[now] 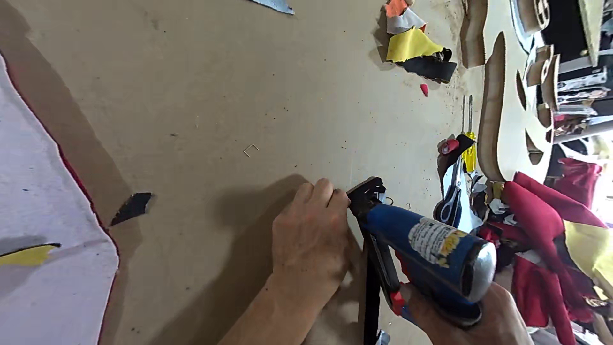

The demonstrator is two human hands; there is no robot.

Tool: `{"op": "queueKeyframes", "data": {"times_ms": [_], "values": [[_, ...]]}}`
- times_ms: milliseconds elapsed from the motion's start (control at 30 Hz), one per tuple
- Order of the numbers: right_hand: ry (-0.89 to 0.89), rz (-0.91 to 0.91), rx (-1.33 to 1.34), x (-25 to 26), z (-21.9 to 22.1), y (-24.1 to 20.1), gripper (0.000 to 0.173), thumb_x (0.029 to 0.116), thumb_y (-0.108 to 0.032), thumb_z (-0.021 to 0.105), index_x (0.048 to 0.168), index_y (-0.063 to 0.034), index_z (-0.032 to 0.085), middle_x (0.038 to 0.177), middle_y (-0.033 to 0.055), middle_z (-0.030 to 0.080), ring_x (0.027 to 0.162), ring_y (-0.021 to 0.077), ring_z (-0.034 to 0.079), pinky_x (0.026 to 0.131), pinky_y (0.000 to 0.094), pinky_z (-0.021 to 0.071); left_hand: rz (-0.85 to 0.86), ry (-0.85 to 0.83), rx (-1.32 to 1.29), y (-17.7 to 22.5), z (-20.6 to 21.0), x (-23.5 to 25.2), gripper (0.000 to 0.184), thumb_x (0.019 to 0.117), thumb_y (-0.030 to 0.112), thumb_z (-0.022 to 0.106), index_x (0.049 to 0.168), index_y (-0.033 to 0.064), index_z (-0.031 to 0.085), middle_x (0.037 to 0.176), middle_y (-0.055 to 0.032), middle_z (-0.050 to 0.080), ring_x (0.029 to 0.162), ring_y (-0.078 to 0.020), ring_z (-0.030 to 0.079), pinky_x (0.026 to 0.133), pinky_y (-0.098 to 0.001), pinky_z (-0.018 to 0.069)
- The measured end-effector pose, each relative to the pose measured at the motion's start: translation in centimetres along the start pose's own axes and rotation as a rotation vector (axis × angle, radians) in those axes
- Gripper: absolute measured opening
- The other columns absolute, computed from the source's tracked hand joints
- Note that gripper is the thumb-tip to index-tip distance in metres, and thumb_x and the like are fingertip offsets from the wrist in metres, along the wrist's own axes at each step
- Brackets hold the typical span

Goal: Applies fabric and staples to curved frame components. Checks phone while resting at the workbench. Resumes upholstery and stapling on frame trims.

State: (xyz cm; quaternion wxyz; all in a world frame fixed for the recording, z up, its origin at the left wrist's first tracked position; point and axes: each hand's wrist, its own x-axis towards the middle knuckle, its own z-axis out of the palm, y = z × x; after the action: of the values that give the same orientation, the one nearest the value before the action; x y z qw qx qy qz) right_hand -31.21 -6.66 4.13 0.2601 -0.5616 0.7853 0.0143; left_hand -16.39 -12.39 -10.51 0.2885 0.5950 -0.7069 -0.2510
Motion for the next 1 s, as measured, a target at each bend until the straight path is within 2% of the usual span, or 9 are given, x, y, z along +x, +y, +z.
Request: {"op": "queueKeyframes", "data": {"times_ms": [200, 333, 433, 567, 633, 700, 767, 867, 1000], "values": [[-0.029, 0.018, 0.004, 0.5, 0.3, -0.1, 0.021, 0.0791, -0.025, 0.077, 0.090, -0.0071, 0.072, 0.078, 0.0022, 0.074, 0.071, 0.0062, 0.071, 0.063, 0.0319, 0.0584, 0.004, -0.001, 0.011, -0.2, -0.1, 0.1, 0.012, 0.0864, 0.020, 0.065, 0.083, 0.0130, 0.075, 0.076, -0.0018, 0.057, 0.068, -0.0200, 0.060, 0.047, -0.0315, 0.0422], [0.017, 0.047, 0.086, -0.4, -0.7, 1.1, 0.026, 0.0814, -0.022, 0.077, 0.096, -0.0023, 0.070, 0.081, 0.0028, 0.074, 0.072, 0.0054, 0.071, 0.066, 0.0300, 0.0607, 0.006, -0.007, 0.000, -0.3, -0.1, 0.2, 0.020, 0.0943, 0.023, 0.060, 0.086, 0.0133, 0.075, 0.077, -0.0012, 0.058, 0.070, -0.0196, 0.061, 0.049, -0.0316, 0.0437], [0.040, 0.069, 0.193, -1.0, -1.6, 2.7, 0.028, 0.0828, -0.017, 0.076, 0.102, 0.0016, 0.068, 0.086, 0.0038, 0.074, 0.072, 0.0060, 0.071, 0.067, 0.0293, 0.0621, -0.031, 0.002, -0.029, -0.4, -0.2, 0.2, 0.019, 0.0944, 0.021, 0.059, 0.087, 0.0142, 0.076, 0.077, -0.0011, 0.060, 0.071, -0.0191, 0.062, 0.051, -0.0317, 0.0463], [0.056, 0.048, 0.150, -1.6, -1.7, 2.9, 0.031, 0.0833, -0.021, 0.077, 0.102, 0.0023, 0.068, 0.089, 0.0056, 0.075, 0.078, 0.0048, 0.071, 0.071, 0.0279, 0.0614, -0.036, -0.113, -0.176, -1.1, -1.6, 0.2, 0.027, 0.0991, 0.027, 0.052, 0.103, 0.0174, 0.078, 0.087, 0.0022, 0.067, 0.081, -0.0138, 0.066, 0.065, -0.0305, 0.0547], [0.041, 0.004, 0.160, -1.8, -1.1, 3.0, 0.032, 0.0858, -0.025, 0.077, 0.100, 0.0033, 0.069, 0.087, 0.0089, 0.075, 0.078, 0.0096, 0.073, 0.072, 0.0324, 0.0622, -0.002, -0.130, -0.197, -1.4, -2.1, -0.9, 0.035, 0.0981, 0.037, 0.052, 0.112, 0.0166, 0.076, 0.095, 0.0025, 0.068, 0.089, -0.0134, 0.065, 0.072, -0.0308, 0.0549], [0.013, -0.043, 0.170, -1.7, -0.5, 3.2, 0.032, 0.0873, -0.027, 0.076, 0.097, 0.0032, 0.069, 0.085, 0.0103, 0.075, 0.080, 0.0116, 0.073, 0.072, 0.0345, 0.0619, 0.064, -0.071, -0.115, -1.7, -1.5, -2.2, 0.039, 0.0941, 0.040, 0.057, 0.114, 0.0129, 0.076, 0.098, -0.0022, 0.067, 0.091, -0.0200, 0.063, 0.070, -0.0339, 0.0537], [-0.009, -0.064, 0.169, -1.7, 0.0, 3.2, 0.032, 0.0870, -0.027, 0.076, 0.097, 0.0026, 0.069, 0.085, 0.0102, 0.075, 0.081, 0.0114, 0.073, 0.072, 0.0339, 0.0619, 0.113, -0.016, -0.037, -1.8, -0.7, -3.0, 0.033, 0.0947, 0.032, 0.057, 0.113, 0.0119, 0.077, 0.095, -0.0044, 0.065, 0.087, -0.0225, 0.062, 0.066, -0.0330, 0.0511], [-0.006, -0.072, 0.134, -1.4, 0.1, 3.0, 0.032, 0.0870, -0.028, 0.076, 0.096, 0.0022, 0.070, 0.084, 0.0095, 0.075, 0.080, 0.0102, 0.073, 0.072, 0.0322, 0.0614, 0.149, 0.017, -0.010, -1.9, -0.3, -3.0, 0.029, 0.0959, 0.023, 0.056, 0.110, 0.0115, 0.079, 0.090, -0.0037, 0.064, 0.082, -0.0204, 0.061, 0.063, -0.0302, 0.0490], [0.016, -0.050, 0.061, -1.3, -0.2, 2.1, 0.028, 0.0845, -0.026, 0.076, 0.094, -0.0002, 0.070, 0.080, 0.0066, 0.074, 0.075, 0.0048, 0.071, 0.069, 0.0272, 0.0591, 0.171, 0.047, -0.003, -2.0, -0.3, -2.9, 0.026, 0.0955, 0.023, 0.058, 0.103, 0.0102, 0.080, 0.087, -0.0036, 0.065, 0.080, -0.0196, 0.062, 0.061, -0.0294, 0.0495]]}}
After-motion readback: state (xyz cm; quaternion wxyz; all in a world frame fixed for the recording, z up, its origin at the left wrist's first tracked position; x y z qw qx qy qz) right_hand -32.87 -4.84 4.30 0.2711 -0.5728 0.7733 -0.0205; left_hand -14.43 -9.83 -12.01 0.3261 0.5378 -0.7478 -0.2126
